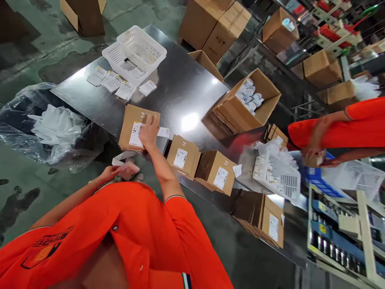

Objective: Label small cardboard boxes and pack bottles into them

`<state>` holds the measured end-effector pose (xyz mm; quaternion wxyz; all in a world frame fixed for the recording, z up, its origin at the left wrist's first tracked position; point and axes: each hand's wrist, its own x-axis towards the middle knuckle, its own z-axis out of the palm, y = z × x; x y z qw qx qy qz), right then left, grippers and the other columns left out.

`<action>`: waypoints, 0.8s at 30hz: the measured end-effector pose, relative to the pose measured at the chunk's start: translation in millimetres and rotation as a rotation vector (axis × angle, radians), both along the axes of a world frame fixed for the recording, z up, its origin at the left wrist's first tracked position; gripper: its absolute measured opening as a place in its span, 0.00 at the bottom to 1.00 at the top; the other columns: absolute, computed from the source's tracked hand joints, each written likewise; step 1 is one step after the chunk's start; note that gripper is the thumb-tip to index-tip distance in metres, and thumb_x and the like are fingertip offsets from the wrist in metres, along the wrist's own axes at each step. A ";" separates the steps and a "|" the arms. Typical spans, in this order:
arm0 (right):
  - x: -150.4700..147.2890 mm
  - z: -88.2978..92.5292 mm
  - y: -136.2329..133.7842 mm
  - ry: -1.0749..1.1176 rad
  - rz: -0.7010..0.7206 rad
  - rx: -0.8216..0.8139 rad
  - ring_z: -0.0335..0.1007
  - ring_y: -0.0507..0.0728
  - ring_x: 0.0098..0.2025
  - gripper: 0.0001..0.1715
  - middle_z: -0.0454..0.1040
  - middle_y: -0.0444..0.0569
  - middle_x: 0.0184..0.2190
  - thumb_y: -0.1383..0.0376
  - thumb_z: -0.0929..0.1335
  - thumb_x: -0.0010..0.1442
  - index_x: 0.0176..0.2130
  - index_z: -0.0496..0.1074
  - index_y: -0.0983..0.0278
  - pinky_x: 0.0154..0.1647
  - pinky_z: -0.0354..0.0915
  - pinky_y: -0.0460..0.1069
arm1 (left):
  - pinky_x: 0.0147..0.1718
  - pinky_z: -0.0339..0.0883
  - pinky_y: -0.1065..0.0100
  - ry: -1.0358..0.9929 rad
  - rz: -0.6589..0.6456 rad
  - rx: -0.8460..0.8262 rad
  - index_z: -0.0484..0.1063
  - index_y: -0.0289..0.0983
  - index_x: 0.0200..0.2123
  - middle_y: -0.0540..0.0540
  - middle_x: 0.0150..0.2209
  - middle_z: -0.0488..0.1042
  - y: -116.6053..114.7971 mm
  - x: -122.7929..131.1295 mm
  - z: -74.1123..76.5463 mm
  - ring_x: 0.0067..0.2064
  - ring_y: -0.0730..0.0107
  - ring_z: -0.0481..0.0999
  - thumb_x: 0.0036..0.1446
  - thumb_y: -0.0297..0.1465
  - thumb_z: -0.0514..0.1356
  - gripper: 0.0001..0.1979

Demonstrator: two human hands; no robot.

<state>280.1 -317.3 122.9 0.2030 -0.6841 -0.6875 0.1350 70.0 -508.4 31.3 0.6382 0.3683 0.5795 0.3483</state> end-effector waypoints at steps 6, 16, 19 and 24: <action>-9.0 -5.1 -30.2 -0.117 0.249 -0.141 0.43 0.70 0.86 0.39 0.52 0.68 0.83 0.60 0.64 0.78 0.80 0.58 0.71 0.85 0.42 0.68 | 0.39 0.72 0.65 0.265 0.049 0.185 0.88 0.36 0.48 0.46 0.30 0.82 36.0 -6.4 41.1 0.35 0.60 0.78 0.57 0.41 0.70 0.19; 101.1 -22.4 -31.1 0.219 -0.462 -0.189 0.80 0.69 0.51 0.19 0.83 0.61 0.46 0.57 0.62 0.76 0.51 0.79 0.64 0.58 0.74 0.61 | 0.50 0.74 0.62 0.303 -0.082 0.284 0.84 0.37 0.61 0.41 0.41 0.87 67.9 40.2 59.9 0.45 0.50 0.84 0.55 0.37 0.72 0.29; 161.1 -9.4 -63.9 0.205 -0.620 -0.127 0.79 0.67 0.50 0.22 0.83 0.59 0.45 0.58 0.60 0.77 0.51 0.79 0.64 0.56 0.73 0.59 | 0.51 0.78 0.59 0.137 -0.109 0.349 0.86 0.38 0.52 0.41 0.45 0.88 50.9 36.8 54.2 0.48 0.51 0.84 0.56 0.46 0.70 0.25; 223.0 17.7 -117.6 -0.003 -0.806 -0.170 0.77 0.72 0.57 0.25 0.80 0.68 0.53 0.55 0.63 0.75 0.58 0.79 0.67 0.59 0.71 0.65 | 0.42 0.80 0.59 -0.054 -0.179 0.240 0.86 0.39 0.46 0.41 0.41 0.87 29.1 24.0 52.8 0.40 0.54 0.84 0.44 0.45 0.78 0.27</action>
